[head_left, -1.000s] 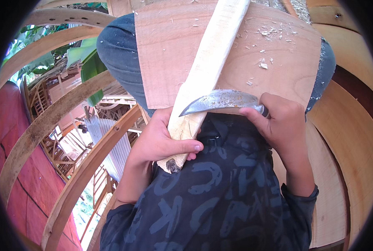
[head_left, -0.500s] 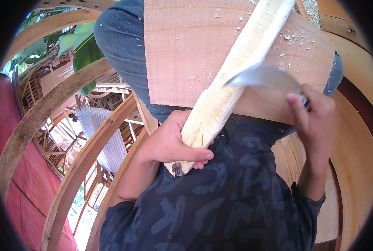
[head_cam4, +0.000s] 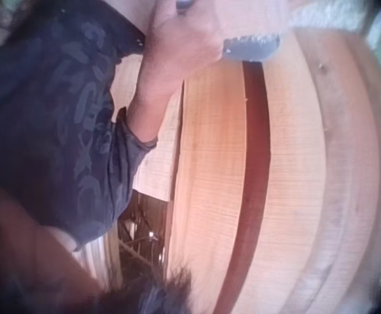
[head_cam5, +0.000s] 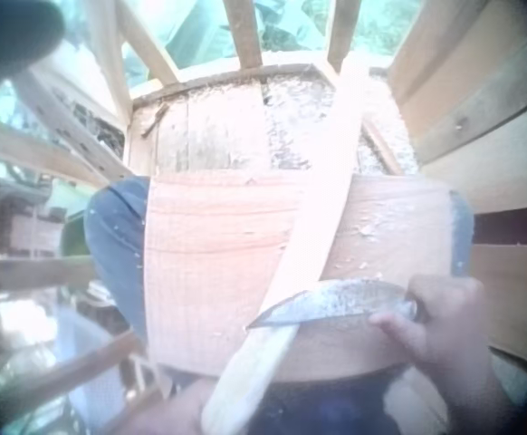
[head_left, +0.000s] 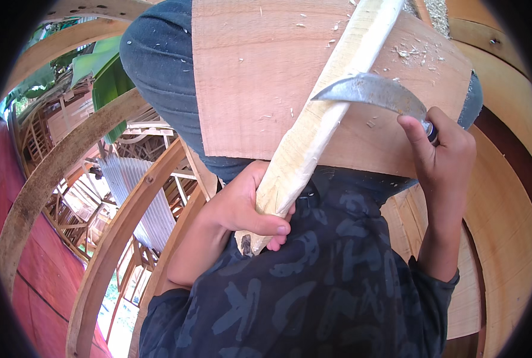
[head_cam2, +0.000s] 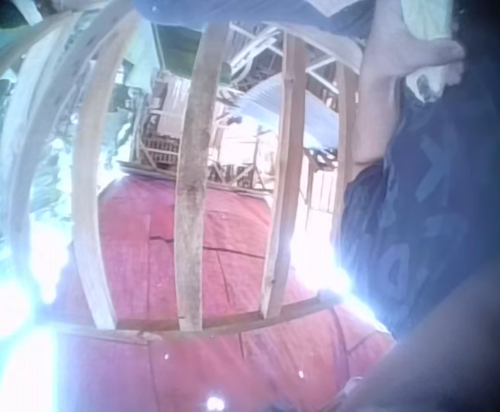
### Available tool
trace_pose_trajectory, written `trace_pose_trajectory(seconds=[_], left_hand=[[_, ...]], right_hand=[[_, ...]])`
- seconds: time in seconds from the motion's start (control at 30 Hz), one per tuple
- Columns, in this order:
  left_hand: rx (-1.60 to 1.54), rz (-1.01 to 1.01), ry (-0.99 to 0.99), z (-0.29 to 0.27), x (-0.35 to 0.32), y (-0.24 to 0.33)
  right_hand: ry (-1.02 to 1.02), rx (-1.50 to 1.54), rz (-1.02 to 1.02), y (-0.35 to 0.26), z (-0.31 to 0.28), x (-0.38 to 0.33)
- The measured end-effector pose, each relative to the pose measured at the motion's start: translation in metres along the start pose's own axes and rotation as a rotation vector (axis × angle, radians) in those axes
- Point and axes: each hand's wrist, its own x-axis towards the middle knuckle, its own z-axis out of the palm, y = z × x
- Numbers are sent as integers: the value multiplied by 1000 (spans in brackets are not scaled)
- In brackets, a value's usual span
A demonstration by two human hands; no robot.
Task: The person sits on a wooden floor and uses a curved knife to shave and shape a long, thin piece of light-colored wood held in their left hand. They repeatedly draw the knife along the wood's length, removing thin shavings and refining its profile.
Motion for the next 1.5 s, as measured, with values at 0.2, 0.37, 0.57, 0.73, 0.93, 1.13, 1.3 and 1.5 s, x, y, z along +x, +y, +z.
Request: trace_pose_trajectory(seconds=[0.2,0.37,0.57,0.73,0.93,1.13,1.3,1.5], left_hand=[[-94,-6,-59,-7,-1,-8],[-11,-21,67,4,0,-4],[62,-22,10,-1,-4,-1],[-72,-9,-56,-5,0,-7],[-171,-9,-53,-5,0,-10],[-251,38,-99,-7,5,-13],[-273,2,-160,-14,0,-17],[-203,14,-81,-5,8,-11]], right_hand=[[-11,139,193,2,-11,13],[-112,98,-147,-23,-1,-8],[-15,-36,159,31,-13,24],[-64,-28,169,20,-20,20],[-161,82,-137,-28,-6,-6],[-55,-88,-128,-3,-1,21],[85,-78,491,64,-18,56],[-46,95,123,25,-17,20]])
